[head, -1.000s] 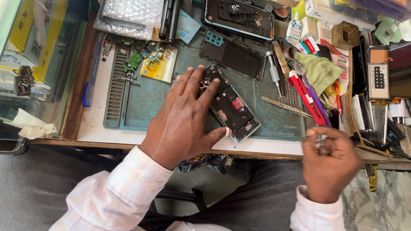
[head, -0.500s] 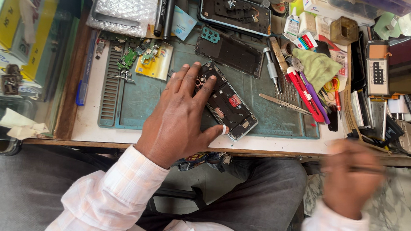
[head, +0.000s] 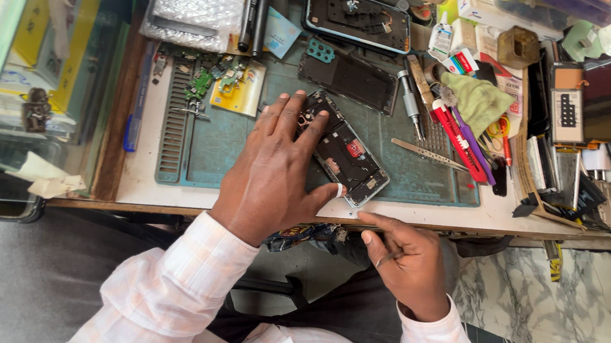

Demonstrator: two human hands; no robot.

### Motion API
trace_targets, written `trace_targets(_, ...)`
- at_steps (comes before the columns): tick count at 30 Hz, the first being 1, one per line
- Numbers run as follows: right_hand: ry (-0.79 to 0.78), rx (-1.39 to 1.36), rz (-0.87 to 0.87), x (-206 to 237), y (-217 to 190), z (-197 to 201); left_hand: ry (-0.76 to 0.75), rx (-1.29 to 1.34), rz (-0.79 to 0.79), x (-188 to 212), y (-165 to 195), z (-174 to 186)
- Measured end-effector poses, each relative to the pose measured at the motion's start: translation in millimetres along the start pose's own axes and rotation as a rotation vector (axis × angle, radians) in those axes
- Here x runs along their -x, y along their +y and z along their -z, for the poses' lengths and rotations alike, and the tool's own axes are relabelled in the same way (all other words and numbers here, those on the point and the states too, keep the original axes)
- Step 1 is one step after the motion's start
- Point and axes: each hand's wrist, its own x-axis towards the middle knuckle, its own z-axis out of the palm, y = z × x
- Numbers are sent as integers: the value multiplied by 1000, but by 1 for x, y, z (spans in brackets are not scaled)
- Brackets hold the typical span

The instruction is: The person uses a metal spudger to carefully pry and separate components inside a disassembled smartphone. They work along the edges and around the camera module area, manipulating internal parts without removing them.

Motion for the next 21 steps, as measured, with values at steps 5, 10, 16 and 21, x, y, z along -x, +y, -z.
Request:
trace_targets(5,-19,-71,0,1,13,-5,15,0,2,0,-1,-1)
trace_targets(10,-246,-238,64,10,29,3,18,-3,8,0,-1,-2)
trace_targets(16,86,-83,58,6,33,-1,16,-4,16,1,-1,-2)
trace_targets(21,131,9,-16,1,15,-5,18,-3,31,2,-1,-4)
